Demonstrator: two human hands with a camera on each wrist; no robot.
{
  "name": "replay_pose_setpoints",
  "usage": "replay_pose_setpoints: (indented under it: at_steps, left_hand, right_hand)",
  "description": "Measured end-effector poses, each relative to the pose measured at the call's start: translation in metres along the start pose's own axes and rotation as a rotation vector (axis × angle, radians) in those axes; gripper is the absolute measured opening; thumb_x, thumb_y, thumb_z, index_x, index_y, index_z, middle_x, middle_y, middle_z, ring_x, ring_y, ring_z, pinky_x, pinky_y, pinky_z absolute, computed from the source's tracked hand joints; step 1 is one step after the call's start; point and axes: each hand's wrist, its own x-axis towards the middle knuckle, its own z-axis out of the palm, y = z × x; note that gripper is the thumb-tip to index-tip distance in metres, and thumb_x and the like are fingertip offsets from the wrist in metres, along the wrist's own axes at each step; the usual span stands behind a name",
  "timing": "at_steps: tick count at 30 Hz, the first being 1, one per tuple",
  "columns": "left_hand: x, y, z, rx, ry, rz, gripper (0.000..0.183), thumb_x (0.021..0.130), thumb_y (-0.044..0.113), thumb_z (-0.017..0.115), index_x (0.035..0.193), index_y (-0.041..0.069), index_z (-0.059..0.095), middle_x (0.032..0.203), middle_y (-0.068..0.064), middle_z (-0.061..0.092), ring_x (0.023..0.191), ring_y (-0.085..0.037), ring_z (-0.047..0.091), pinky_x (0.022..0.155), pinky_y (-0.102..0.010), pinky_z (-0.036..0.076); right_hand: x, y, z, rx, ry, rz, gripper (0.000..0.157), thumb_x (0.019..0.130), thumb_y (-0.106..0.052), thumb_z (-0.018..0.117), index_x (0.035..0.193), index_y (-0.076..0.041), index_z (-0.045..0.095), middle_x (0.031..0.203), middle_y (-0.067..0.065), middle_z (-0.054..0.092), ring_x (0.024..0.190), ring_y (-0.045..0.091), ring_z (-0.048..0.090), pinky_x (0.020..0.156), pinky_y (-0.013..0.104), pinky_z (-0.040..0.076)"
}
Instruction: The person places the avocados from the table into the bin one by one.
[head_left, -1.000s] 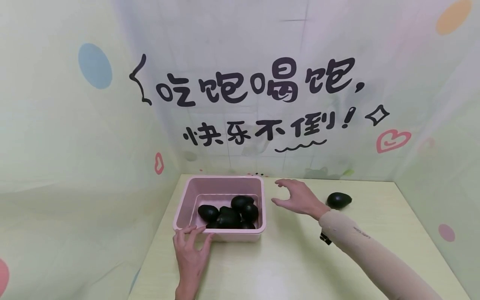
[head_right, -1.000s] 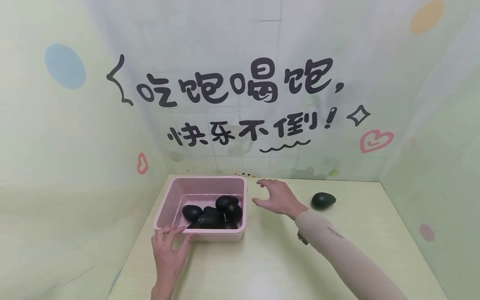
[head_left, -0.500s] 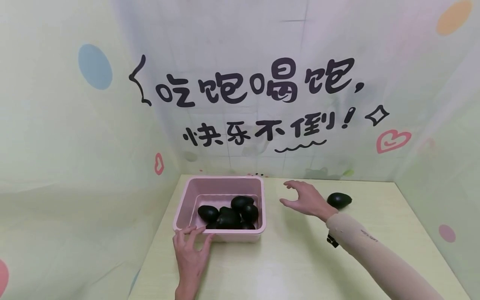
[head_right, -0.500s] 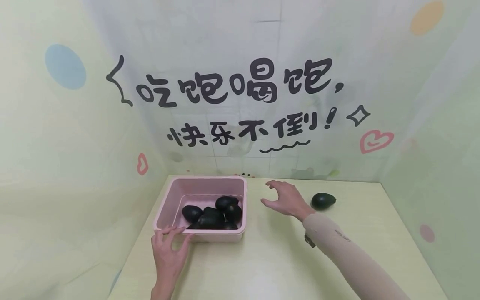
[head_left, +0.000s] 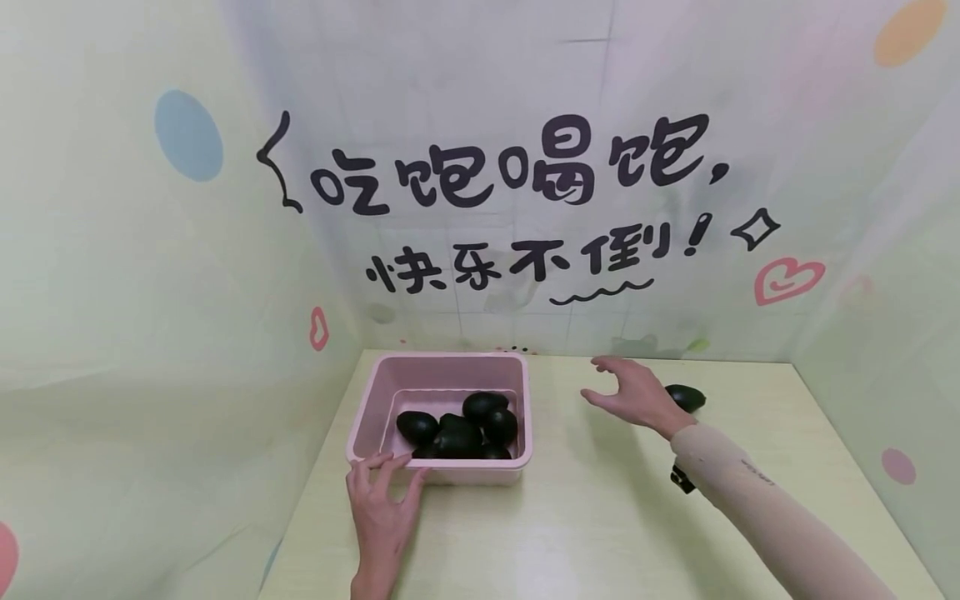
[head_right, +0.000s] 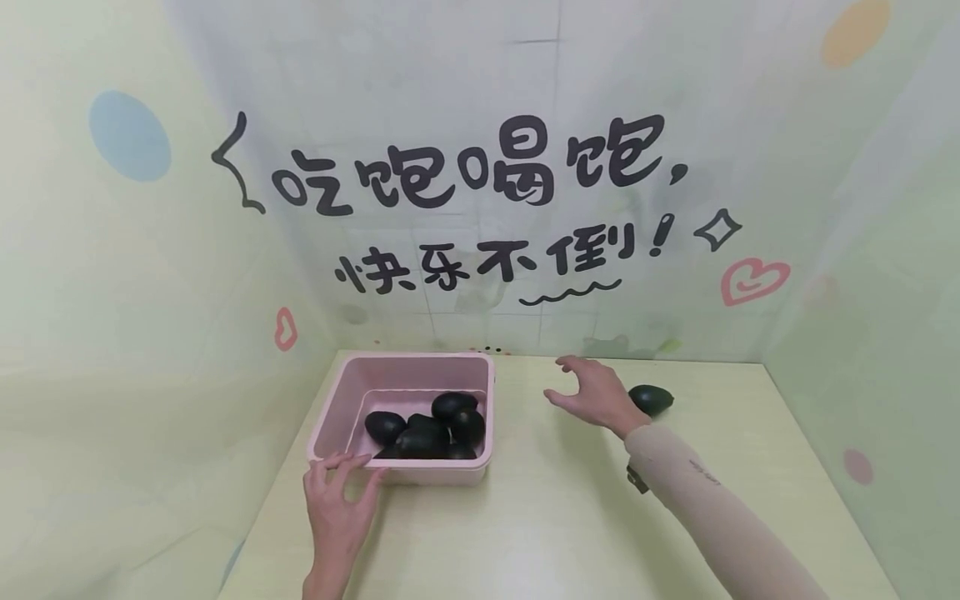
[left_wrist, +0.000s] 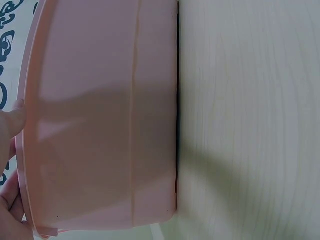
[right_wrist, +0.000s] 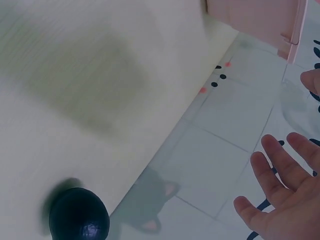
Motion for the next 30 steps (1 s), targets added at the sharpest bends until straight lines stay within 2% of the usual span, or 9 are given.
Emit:
replay_pose_setpoints:
  at_steps: [8,14,22,30]
  left_hand:
    - [0.0,0.0,0.0,0.007,0.009,0.007,0.035,0.067,0.011,0.097,0.096,0.008,0.078,0.11,-0.022,0.065,0.104,-0.041,0.053,0.094,-0.052,0.039]
    - [0.001,0.0,0.0,0.003,0.009,0.007,0.034,0.067,0.011,0.096,0.096,0.008,0.078,0.11,-0.023,0.065,0.104,-0.041,0.053,0.095,-0.053,0.039]
    - [0.001,0.001,0.0,0.01,-0.022,-0.031,0.034,0.071,0.016,0.096,0.098,0.006,0.078,0.112,-0.022,0.064,0.106,-0.041,0.051,0.097,-0.052,0.039]
    - [0.003,0.002,-0.001,0.013,-0.015,-0.02,0.033,0.071,0.016,0.095,0.098,0.007,0.078,0.111,-0.022,0.064,0.104,-0.04,0.052,0.094,-0.05,0.038]
  right_hand:
    - [-0.004,0.014,-0.006,0.019,-0.003,0.05,0.064,0.097,-0.041,0.074,0.146,-0.002,0.059,0.14,0.02,0.069,0.129,0.042,0.065,0.106,0.06,0.051]
    - [-0.006,0.022,-0.007,0.027,-0.006,0.069,0.066,0.098,-0.043,0.073,0.148,-0.002,0.057,0.142,0.022,0.067,0.131,0.043,0.064,0.108,0.062,0.05]
    - [-0.011,0.031,-0.009,0.023,0.006,0.09,0.064,0.098,-0.042,0.074,0.146,-0.001,0.058,0.139,0.023,0.069,0.128,0.044,0.065,0.105,0.062,0.051]
    - [-0.014,0.039,-0.012,0.006,0.01,0.098,0.063,0.098,-0.041,0.073,0.146,-0.001,0.059,0.138,0.024,0.069,0.127,0.045,0.065,0.104,0.062,0.051]
